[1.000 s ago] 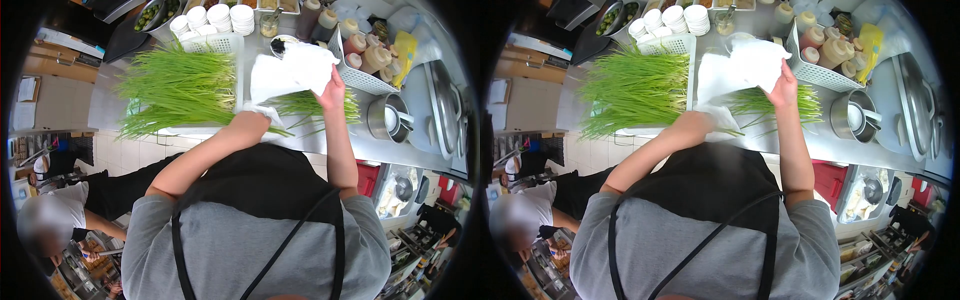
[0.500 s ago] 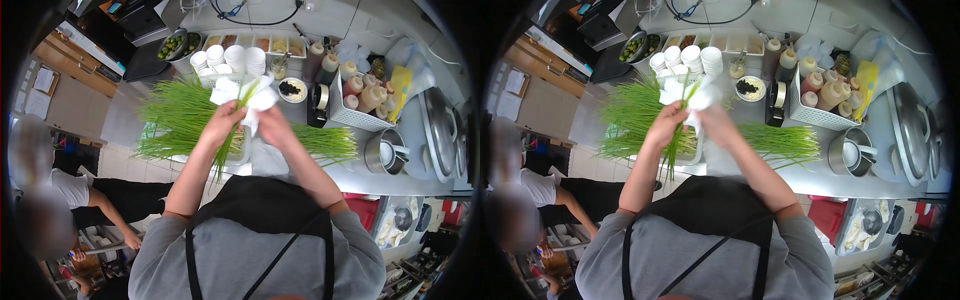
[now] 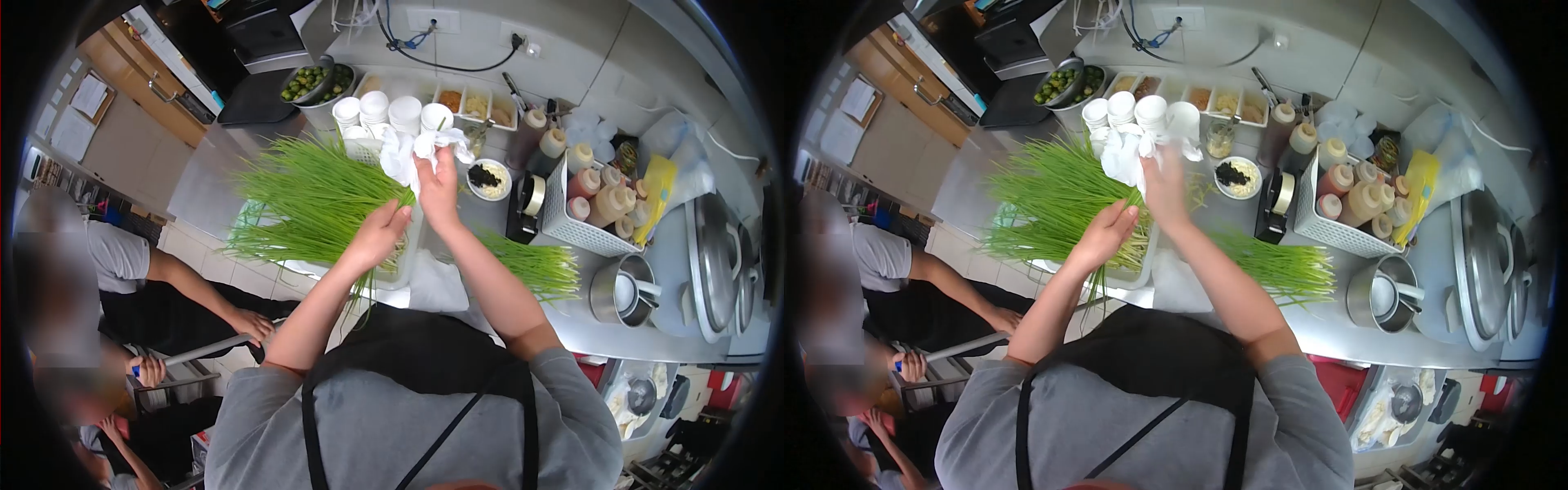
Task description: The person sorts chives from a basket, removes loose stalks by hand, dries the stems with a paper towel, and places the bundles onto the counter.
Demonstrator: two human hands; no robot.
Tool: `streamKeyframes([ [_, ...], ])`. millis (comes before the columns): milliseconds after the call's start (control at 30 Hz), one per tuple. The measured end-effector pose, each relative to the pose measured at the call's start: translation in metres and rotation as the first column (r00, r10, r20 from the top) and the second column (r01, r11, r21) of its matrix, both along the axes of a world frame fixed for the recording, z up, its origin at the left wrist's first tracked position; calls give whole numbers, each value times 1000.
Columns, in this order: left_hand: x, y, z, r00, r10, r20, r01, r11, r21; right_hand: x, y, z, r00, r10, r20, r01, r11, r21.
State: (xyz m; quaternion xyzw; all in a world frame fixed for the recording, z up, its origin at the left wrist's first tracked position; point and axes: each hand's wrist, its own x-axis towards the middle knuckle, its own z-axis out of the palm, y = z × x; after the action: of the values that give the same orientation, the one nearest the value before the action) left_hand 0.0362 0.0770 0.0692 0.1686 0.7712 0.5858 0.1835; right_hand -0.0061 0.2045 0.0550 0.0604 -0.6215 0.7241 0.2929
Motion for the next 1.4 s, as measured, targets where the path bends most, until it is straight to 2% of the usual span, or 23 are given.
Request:
streamKeyframes([
  [67,3,-6,13,1000,-1,-21,1,1000,-12,-7,0,7,999,-34,-33,32,999,-40],
  [100,6,-9,16,1000,4,-28,-6,999,-43,-14,3,4,996,87,-15,-88,972,-220],
  [167,10,-16,21,1000,-3,-28,0,993,-115,-26,14,6,998,36,-49,-46,974,-221],
  [233,16,-25,16,1000,22,-12,-23,996,-88,-33,33,13,1000,-29,4,29,960,-280],
  [267,19,-29,13,999,37,6,-37,997,-71,-33,46,19,996,-30,89,57,945,-323],
  [333,19,-39,8,996,81,34,-81,997,-18,-31,63,23,999,44,-27,-51,927,-372],
  [400,16,-45,7,992,115,57,-117,992,35,-14,65,33,997,62,-45,-74,933,-352],
  [467,12,-46,12,970,209,126,-223,969,109,4,62,15,936,352,-34,-311,774,-551],
  [533,10,-43,17,969,209,129,-229,959,166,16,45,-4,864,464,194,-236,715,-659],
  [600,7,-38,16,969,207,135,-232,948,218,24,31,-54,790,610,63,-318,495,-809],
  [667,5,-33,10,976,200,82,-214,948,235,43,3,-31,757,650,64,-287,420,-861],
  [733,4,-27,8,976,189,104,-209,946,247,47,-4,-15,722,653,231,-411,672,-616],
  [767,4,-24,7,976,183,117,-208,943,262,51,-10,6,704,705,88,-453,541,-709],
  [800,4,-22,4,977,178,119,-203,944,261,49,-10,4,708,701,89,-449,543,-710],
  [867,4,-19,-2,974,161,158,-201,940,278,43,-9,2,677,664,317,-474,723,-503],
  [900,5,-17,-1,974,160,160,-200,940,277,41,-16,6,755,555,349,-407,814,-414],
  [967,6,-13,1,960,202,195,-234,959,157,34,-12,10,736,545,401,-391,827,-404],
  [1000,6,-11,1,960,201,196,-232,960,155,33,-10,13,717,533,450,-378,839,-392],
  [1100,5,-5,3,953,210,217,-248,954,168,31,-2,20,751,529,395,-359,830,-428],
  [1267,8,-6,8,995,69,73,-75,994,85,12,27,26,846,414,336,-287,885,-366],
  [1300,10,-6,15,991,87,103,-93,994,57,11,32,28,842,417,341,-328,899,-290],
  [1333,10,-7,20,985,105,134,-109,994,26,6,37,26,846,413,337,-322,900,-296],
  [1400,9,-8,27,988,83,133,-86,996,17,-4,50,21,833,288,472,-235,957,-169],
])
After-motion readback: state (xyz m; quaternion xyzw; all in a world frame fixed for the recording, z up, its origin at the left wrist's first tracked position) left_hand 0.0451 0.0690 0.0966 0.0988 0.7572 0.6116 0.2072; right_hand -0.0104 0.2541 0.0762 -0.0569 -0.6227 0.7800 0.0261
